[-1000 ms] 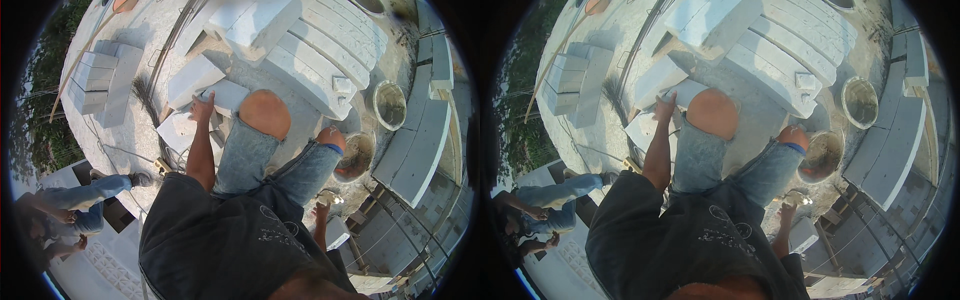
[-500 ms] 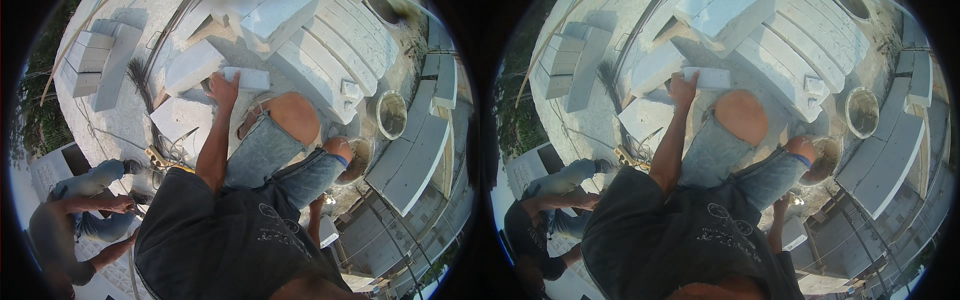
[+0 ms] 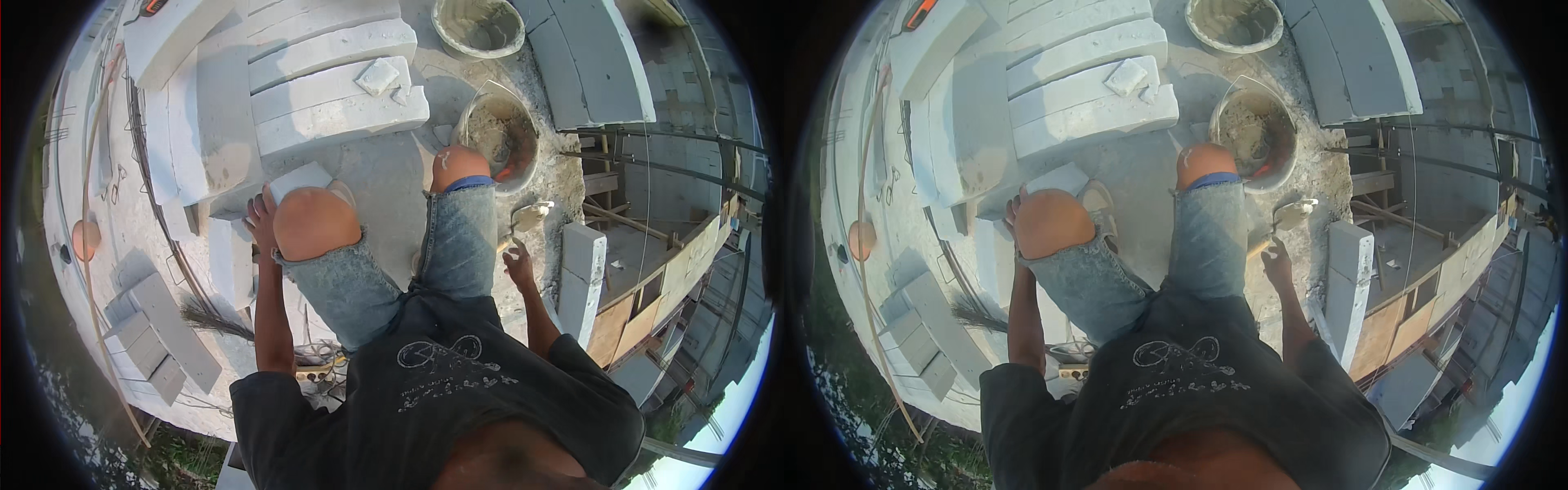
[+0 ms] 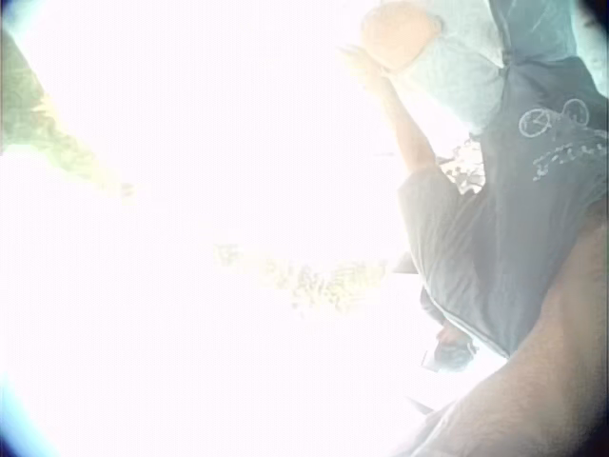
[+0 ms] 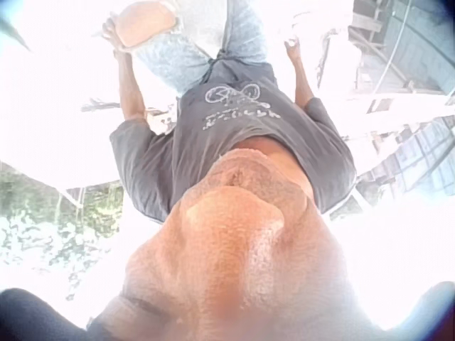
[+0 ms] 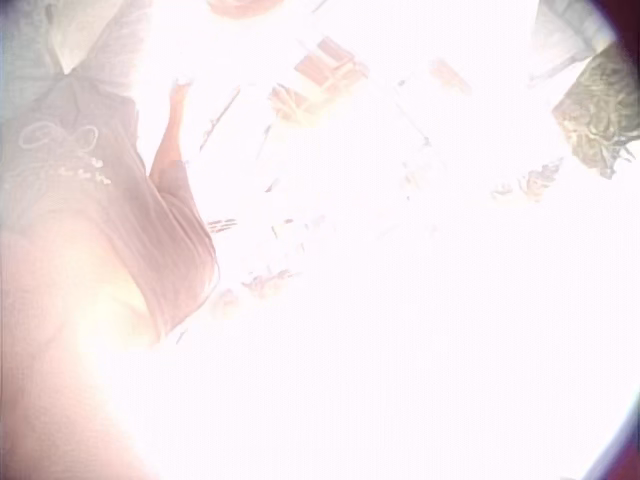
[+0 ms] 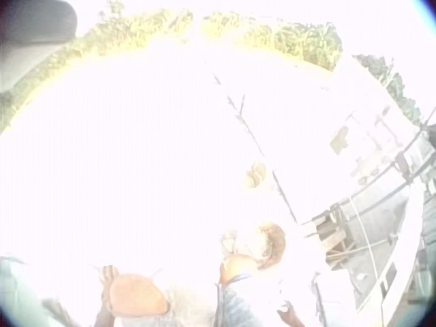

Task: Applying mortar and laying lightweight concrete blocks on a roof-level wall.

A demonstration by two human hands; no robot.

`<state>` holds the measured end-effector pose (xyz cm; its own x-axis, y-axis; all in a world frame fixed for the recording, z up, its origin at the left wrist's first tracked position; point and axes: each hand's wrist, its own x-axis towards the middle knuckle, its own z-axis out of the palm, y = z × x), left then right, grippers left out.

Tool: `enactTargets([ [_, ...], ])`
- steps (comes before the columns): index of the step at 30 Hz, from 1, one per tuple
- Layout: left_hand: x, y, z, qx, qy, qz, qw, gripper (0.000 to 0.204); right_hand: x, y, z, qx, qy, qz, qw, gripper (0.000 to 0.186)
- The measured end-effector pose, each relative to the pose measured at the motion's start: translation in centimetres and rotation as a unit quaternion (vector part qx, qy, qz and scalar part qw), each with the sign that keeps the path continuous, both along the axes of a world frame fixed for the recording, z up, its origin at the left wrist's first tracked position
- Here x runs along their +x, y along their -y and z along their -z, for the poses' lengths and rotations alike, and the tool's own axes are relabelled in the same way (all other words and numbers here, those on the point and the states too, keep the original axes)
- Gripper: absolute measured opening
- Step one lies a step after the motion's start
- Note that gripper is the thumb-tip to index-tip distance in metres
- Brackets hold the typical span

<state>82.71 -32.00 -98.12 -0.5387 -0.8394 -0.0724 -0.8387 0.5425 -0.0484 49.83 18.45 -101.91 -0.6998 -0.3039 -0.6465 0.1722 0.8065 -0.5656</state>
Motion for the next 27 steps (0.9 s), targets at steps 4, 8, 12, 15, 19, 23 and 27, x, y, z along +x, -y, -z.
enactTargets([
  [4,-3.6,-1.5,-4.4,0.092,-0.067,0.118,0.987,0.08,-0.5,-0.1,0.3,-0.011,-0.117,-0.021,0.993,0.057],
  [8,-4.5,-0.5,-5.6,0.282,-0.248,0.094,0.922,0.077,-2.5,3.7,-4.8,-0.052,-0.189,-0.002,0.981,0.053],
  [12,-6.6,1.4,-12.3,0.208,-0.139,0.152,0.956,0.075,-5.0,11.6,-17.1,-0.138,-0.214,-0.054,0.966,0.052],
  [15,-9.6,3.5,-16.8,0.262,-0.162,0.189,0.932,0.077,-5.4,16.8,-22.6,-0.221,-0.329,-0.148,0.906,0.06],
  [19,-16.7,2.1,-23.6,0.322,-0.174,0.185,0.912,0.08,-4.3,24.9,-26.3,-0.399,-0.368,-0.258,0.799,0.078],
  [23,-23.5,-1.0,-27.2,0.274,-0.151,0.308,0.899,0.08,-3.8,29.1,-28.5,-0.425,-0.407,-0.282,0.758,0.09],
  [27,-29.8,-7.0,-30.4,0.088,-0.067,0.532,0.839,0.077,-6.3,25.5,-31.0,-0.321,-0.359,-0.301,0.823,0.103],
])
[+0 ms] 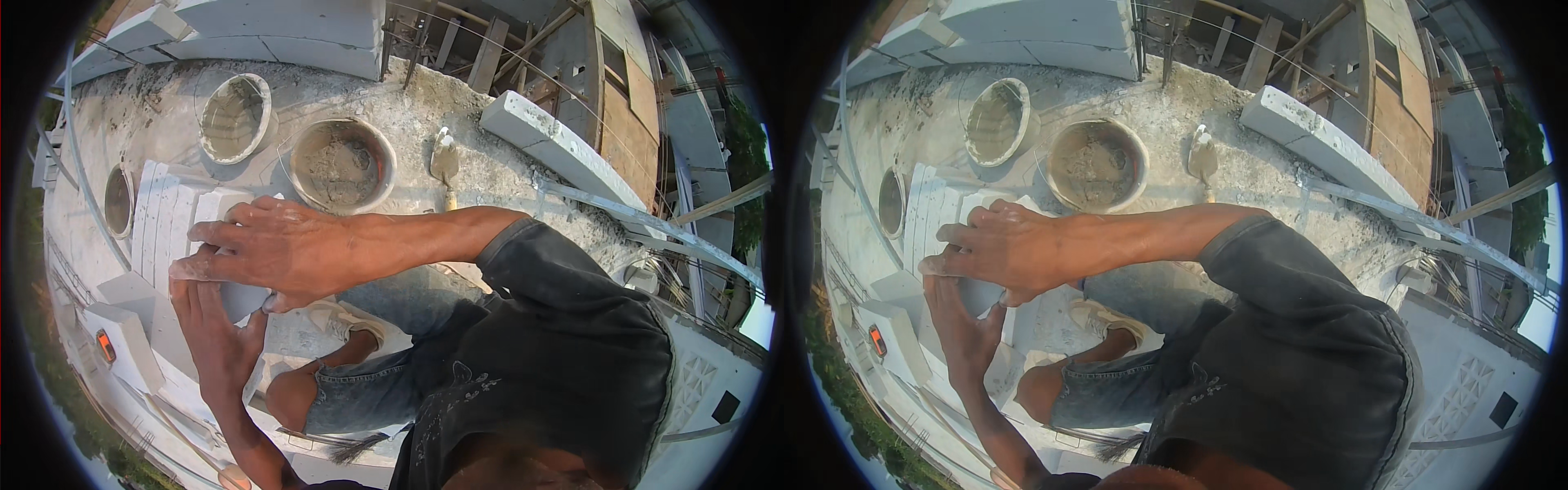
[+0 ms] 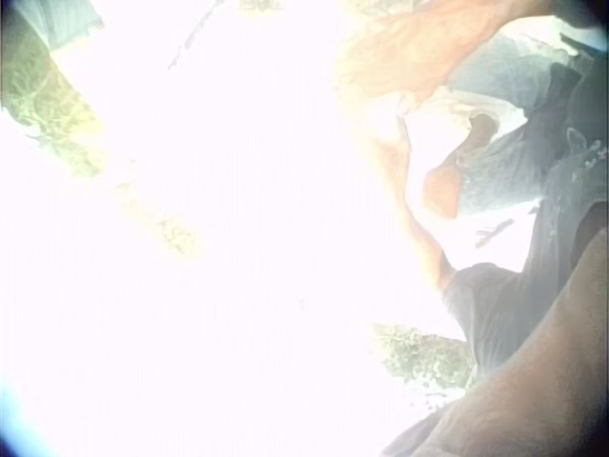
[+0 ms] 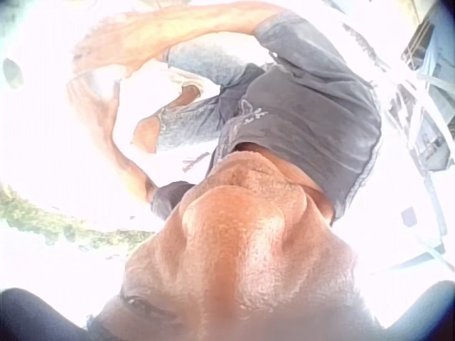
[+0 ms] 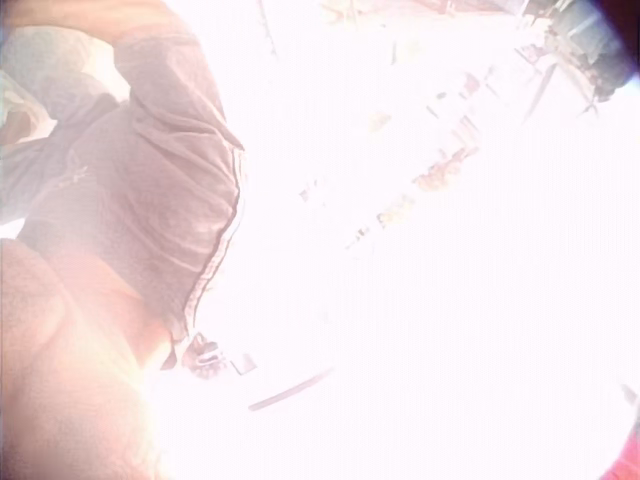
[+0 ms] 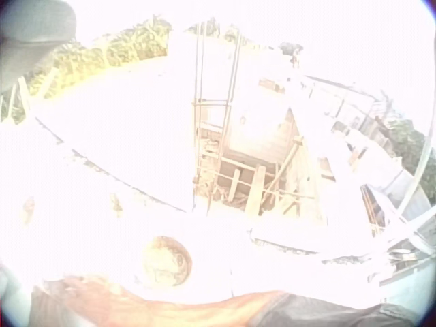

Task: Applying mortar and laying lightweight concrete blocks on a roof-level wall.

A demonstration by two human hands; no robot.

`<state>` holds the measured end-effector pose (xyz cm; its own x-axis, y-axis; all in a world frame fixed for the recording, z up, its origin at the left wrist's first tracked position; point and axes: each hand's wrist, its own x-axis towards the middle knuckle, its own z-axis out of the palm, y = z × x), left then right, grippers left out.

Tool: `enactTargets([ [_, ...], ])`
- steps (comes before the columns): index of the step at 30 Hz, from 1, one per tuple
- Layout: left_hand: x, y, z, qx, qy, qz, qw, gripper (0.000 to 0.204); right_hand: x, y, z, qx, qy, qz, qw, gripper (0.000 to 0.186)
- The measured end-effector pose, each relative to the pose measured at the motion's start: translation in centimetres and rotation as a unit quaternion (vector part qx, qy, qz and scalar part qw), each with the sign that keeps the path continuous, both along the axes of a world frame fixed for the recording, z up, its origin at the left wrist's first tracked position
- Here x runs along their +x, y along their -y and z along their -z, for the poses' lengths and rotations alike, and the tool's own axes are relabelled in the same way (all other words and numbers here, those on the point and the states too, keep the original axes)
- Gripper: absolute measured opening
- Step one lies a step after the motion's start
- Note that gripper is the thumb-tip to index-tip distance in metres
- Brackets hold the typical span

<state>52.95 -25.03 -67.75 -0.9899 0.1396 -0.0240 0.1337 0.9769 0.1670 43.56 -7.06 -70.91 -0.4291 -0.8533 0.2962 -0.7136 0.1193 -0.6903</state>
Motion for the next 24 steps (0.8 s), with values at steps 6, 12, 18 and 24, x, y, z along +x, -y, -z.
enactTargets([
  [6,-9.1,-8.6,-1.8,-0.033,-0.052,0.212,0.975,0.068,-2.7,-10.1,-1.1,0.104,-0.131,0.207,0.964,0.112],
  [12,-9.5,-7.4,-4.7,0.12,-0.162,0.145,0.969,0.073,-7.2,-24.3,4.6,0.166,0.013,0.367,0.915,0.107],
  [18,0.8,0.9,-3.7,0.235,-0.002,-0.131,0.963,0.09,-13.0,-29.9,14.6,0.266,-0.012,0.372,0.889,0.1],
  [24,11.5,-0.4,3.2,0.271,0.021,-0.188,0.944,0.089,-17.9,-33.0,24.0,0.229,0.048,0.436,0.869,0.093],
])
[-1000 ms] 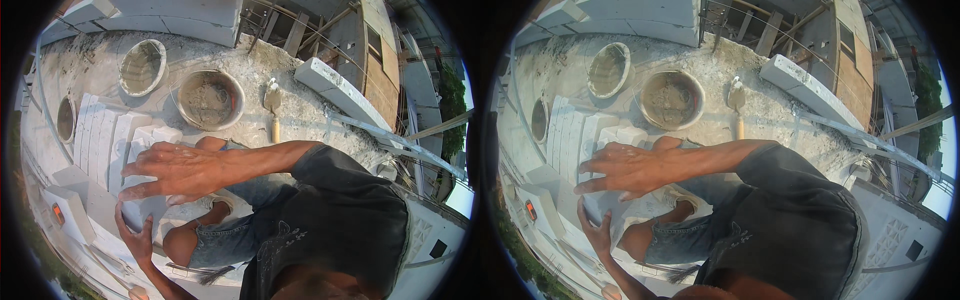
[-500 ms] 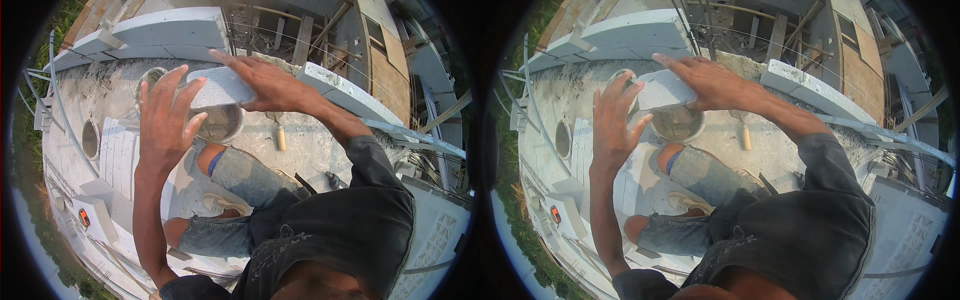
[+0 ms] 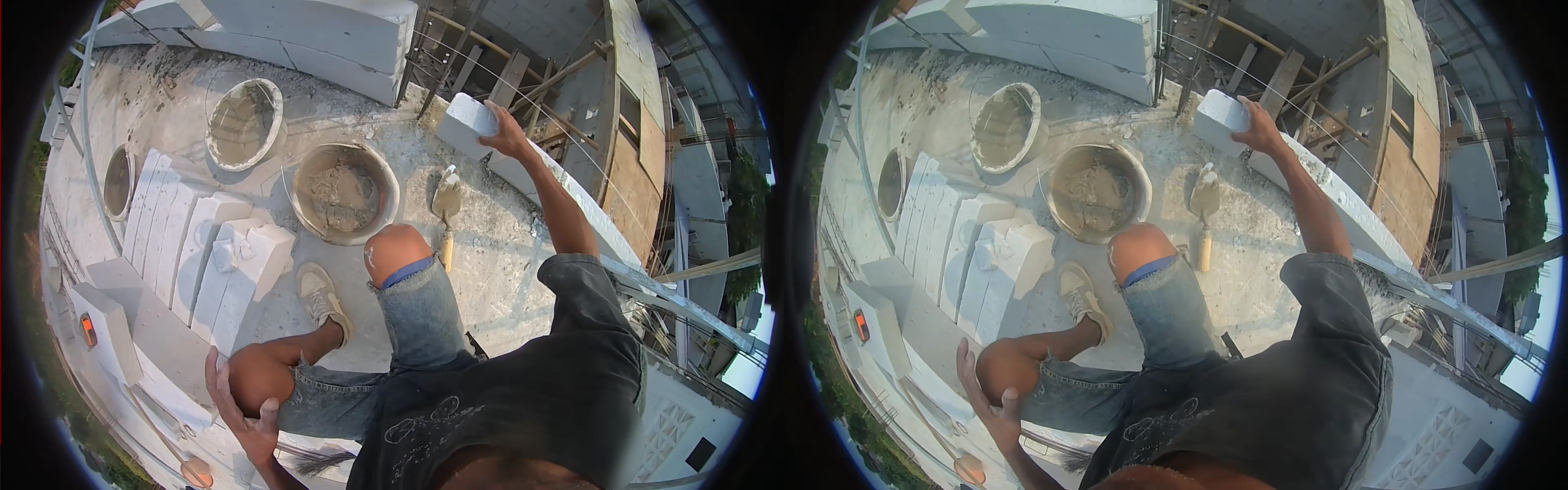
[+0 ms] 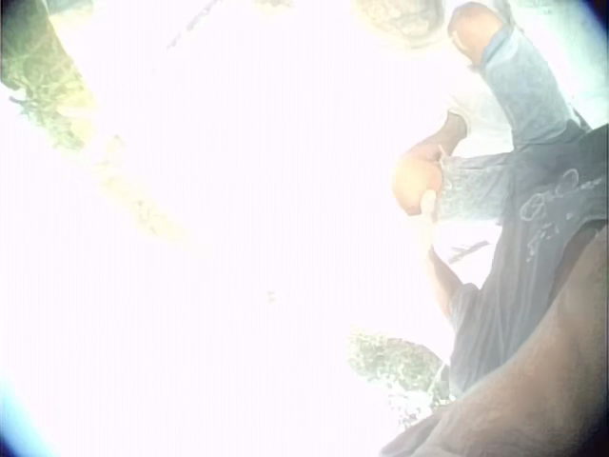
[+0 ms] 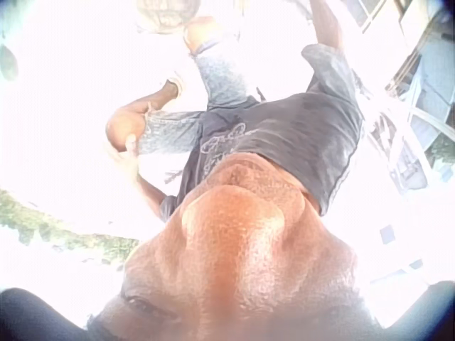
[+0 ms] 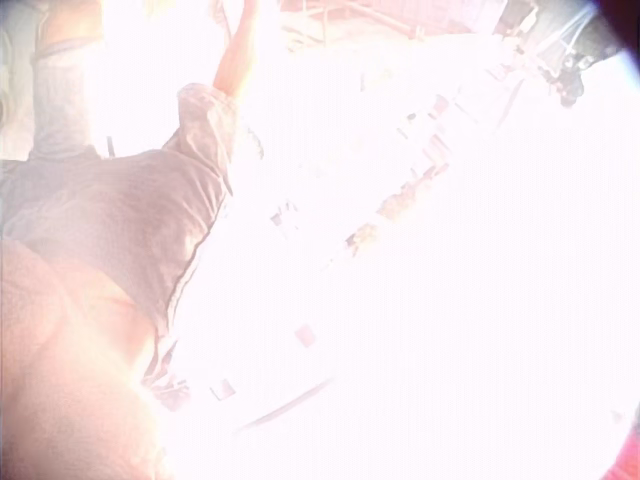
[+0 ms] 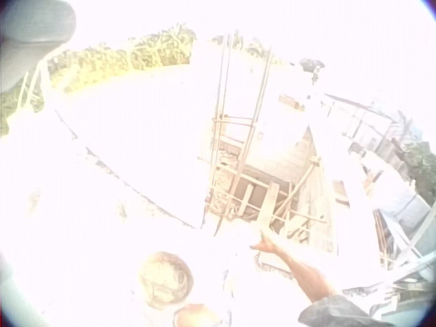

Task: Applying mortar and laying lightweight concrete blocks on a roof-level wall.

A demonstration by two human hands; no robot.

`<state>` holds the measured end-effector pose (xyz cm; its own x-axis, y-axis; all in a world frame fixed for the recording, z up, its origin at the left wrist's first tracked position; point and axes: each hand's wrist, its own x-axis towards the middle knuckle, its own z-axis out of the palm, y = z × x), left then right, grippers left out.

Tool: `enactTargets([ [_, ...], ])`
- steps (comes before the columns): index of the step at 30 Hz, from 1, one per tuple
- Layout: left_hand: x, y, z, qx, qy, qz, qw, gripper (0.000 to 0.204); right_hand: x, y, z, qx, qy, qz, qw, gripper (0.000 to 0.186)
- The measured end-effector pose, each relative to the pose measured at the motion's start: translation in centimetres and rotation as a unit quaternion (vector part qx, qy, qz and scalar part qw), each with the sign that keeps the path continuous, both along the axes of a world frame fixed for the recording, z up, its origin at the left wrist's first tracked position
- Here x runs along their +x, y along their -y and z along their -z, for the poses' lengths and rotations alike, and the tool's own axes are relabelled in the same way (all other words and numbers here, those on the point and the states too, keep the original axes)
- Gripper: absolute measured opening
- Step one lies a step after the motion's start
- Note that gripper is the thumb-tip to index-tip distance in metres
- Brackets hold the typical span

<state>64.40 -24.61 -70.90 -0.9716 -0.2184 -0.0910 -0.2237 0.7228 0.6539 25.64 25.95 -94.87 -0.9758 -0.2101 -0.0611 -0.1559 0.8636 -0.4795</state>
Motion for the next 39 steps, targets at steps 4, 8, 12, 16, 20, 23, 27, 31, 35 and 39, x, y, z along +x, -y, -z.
enactTargets([
  [4,2.3,-0.3,2.8,-0.023,-0.128,-0.157,0.979,0.08,-1.7,-1.3,4.6,-0.064,-0.043,0.012,0.997,0.089],
  [8,1.7,1.2,3.5,-0.022,-0.171,-0.22,0.96,0.065,-2.8,0.8,5.9,-0.045,-0.033,0.032,0.998,0.088],
  [12,0.7,2.4,3.7,-0.042,-0.147,-0.219,0.964,0.058,-4.2,1.7,5.8,0.013,-0.017,-0.01,1.0,0.091],
  [16,0.1,2.5,4.5,-0.077,-0.134,-0.198,0.968,0.052,-4.0,0.5,6.6,0.042,-0.011,0.013,0.999,0.093],
  [20,1.1,4.0,4.8,-0.071,-0.139,-0.165,0.974,0.05,-4.8,1.9,4.5,0.116,0.034,0.027,0.992,0.089],
  [23,0.0,3.3,4.7,-0.11,-0.121,-0.139,0.977,0.051,-3.5,-1.1,3.7,0.138,0.063,0.039,0.988,0.089],
  [27,-0.9,2.9,4.6,-0.046,-0.13,-0.183,0.973,0.049,0.1,-4.5,2.9,0.143,0.107,0.079,0.981,0.09],
  [31,-2.2,2.5,4.4,-0.057,-0.115,-0.173,0.976,0.057,1.0,-3.4,2.9,0.211,0.08,0.051,0.973,0.092],
  [35,-2.8,3.6,5.9,-0.038,-0.133,-0.156,0.978,0.05,1.2,-0.9,3.8,0.246,0.002,0.066,0.967,0.091],
  [39,-2.9,3.2,5.7,-0.053,-0.136,-0.138,0.98,0.05,0.9,-0.7,3.9,0.259,-0.025,0.057,0.964,0.082],
])
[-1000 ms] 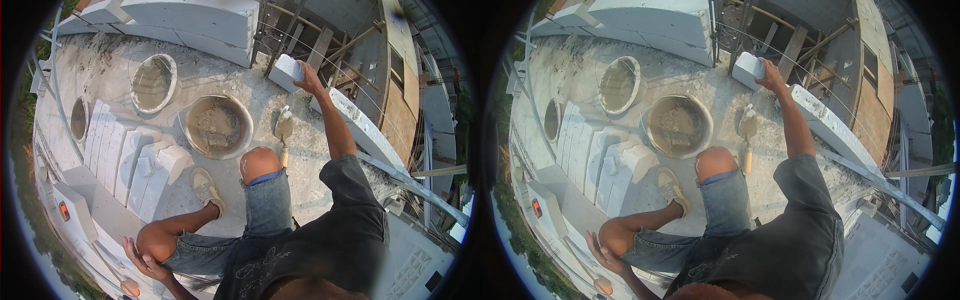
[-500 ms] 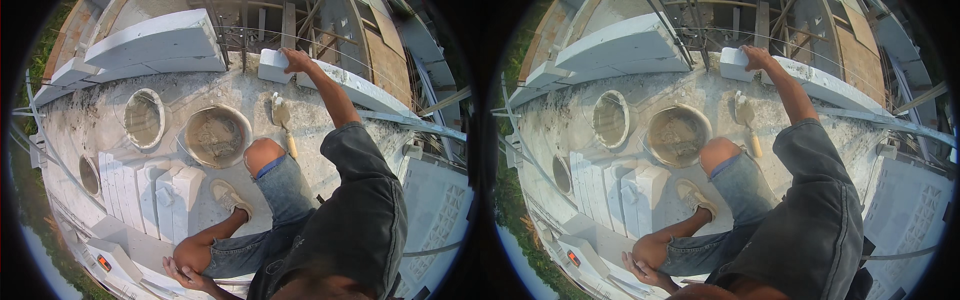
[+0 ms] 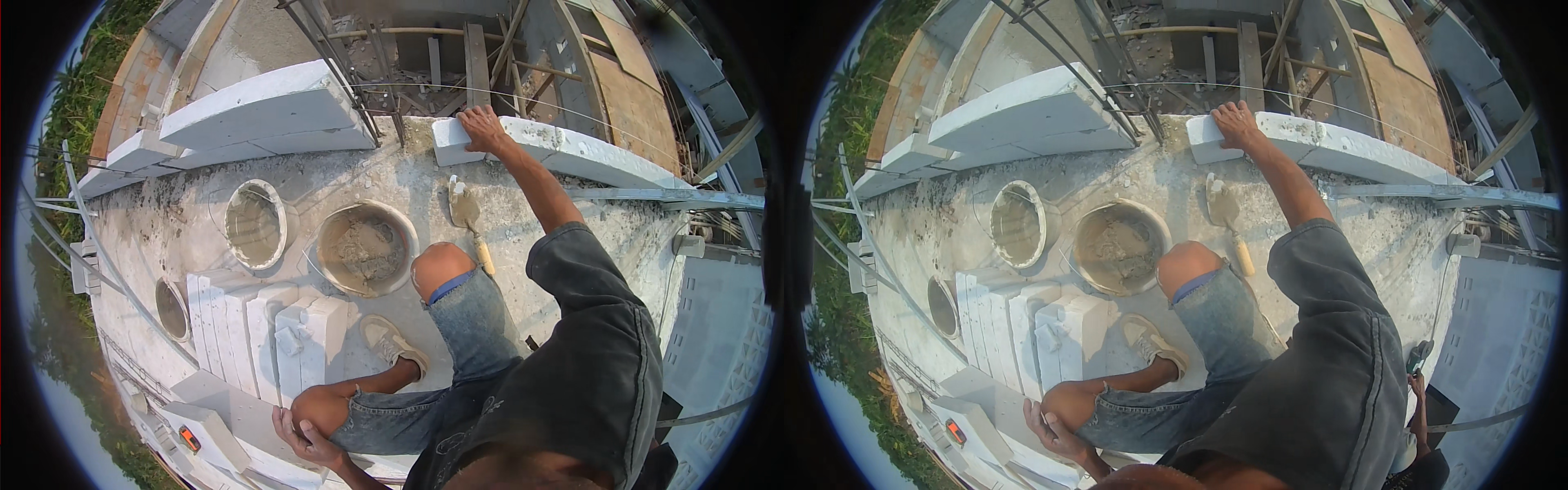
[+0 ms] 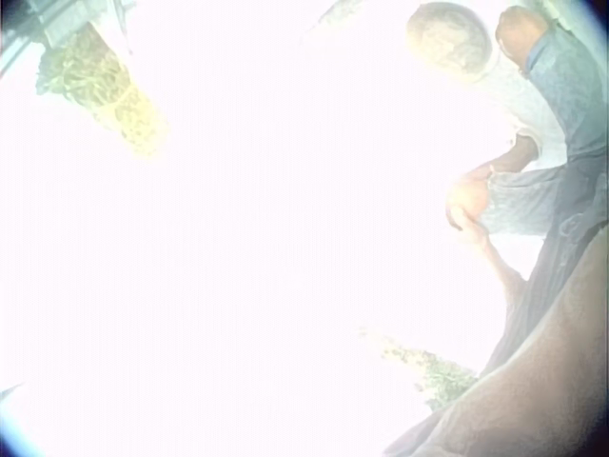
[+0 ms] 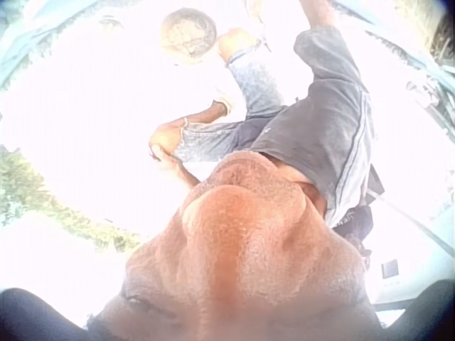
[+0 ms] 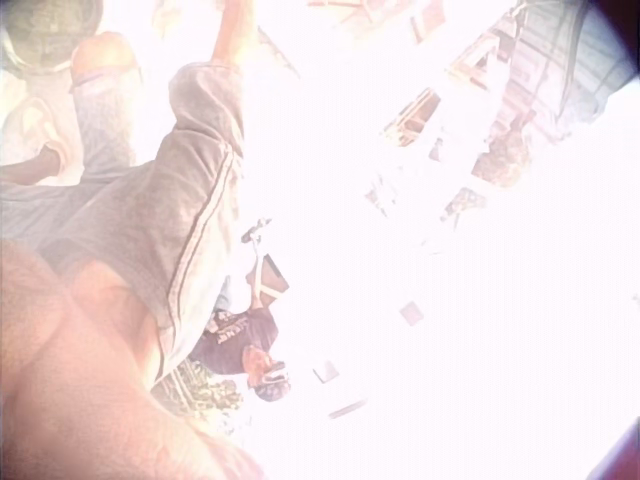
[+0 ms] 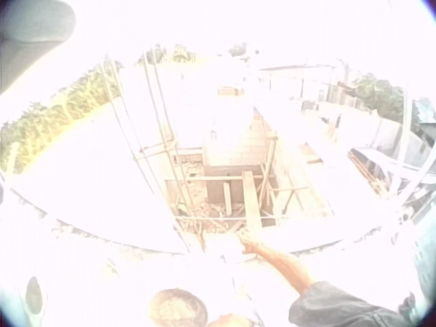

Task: Applying mortar and laying lightweight concrete blocks on a roof-level wall.

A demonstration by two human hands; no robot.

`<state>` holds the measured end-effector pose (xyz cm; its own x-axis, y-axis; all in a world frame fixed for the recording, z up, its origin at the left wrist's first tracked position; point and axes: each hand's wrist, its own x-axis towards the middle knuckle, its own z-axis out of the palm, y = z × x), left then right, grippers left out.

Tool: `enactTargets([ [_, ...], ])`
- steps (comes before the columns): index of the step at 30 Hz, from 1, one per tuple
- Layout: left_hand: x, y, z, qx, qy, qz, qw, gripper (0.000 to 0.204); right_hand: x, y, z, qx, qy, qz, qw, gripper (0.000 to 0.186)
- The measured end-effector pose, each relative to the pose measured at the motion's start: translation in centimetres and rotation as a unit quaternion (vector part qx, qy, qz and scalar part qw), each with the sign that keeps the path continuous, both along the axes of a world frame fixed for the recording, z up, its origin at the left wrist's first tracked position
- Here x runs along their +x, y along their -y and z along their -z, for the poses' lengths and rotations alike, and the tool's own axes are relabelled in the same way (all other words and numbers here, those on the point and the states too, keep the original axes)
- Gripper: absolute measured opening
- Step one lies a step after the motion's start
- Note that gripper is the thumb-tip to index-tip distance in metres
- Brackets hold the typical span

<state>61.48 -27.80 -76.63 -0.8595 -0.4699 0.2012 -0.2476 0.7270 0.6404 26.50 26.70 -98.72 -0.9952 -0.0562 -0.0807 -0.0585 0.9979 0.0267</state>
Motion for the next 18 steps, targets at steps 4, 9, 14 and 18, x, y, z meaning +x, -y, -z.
enactTargets([
  [4,0.7,0.2,0.0,-0.017,0.013,-0.001,1.0,0.049,-1.0,-0.9,0.3,-0.07,0.007,0.033,0.997,0.074],
  [9,0.9,-0.2,-0.7,-0.01,0.016,-0.017,1.0,0.048,-4.1,-1.3,-2.3,-0.142,-0.161,0.006,0.977,0.078],
  [14,1.4,0.7,-0.3,-0.024,0.016,-0.007,1.0,0.048,-4.7,1.5,-4.4,-0.118,-0.213,0.052,0.968,0.082],
  [18,1.3,-0.6,-0.9,-0.005,0.013,-0.05,0.999,0.045,-2.4,2.0,-0.1,-0.118,-0.107,0.105,0.982,0.089],
])
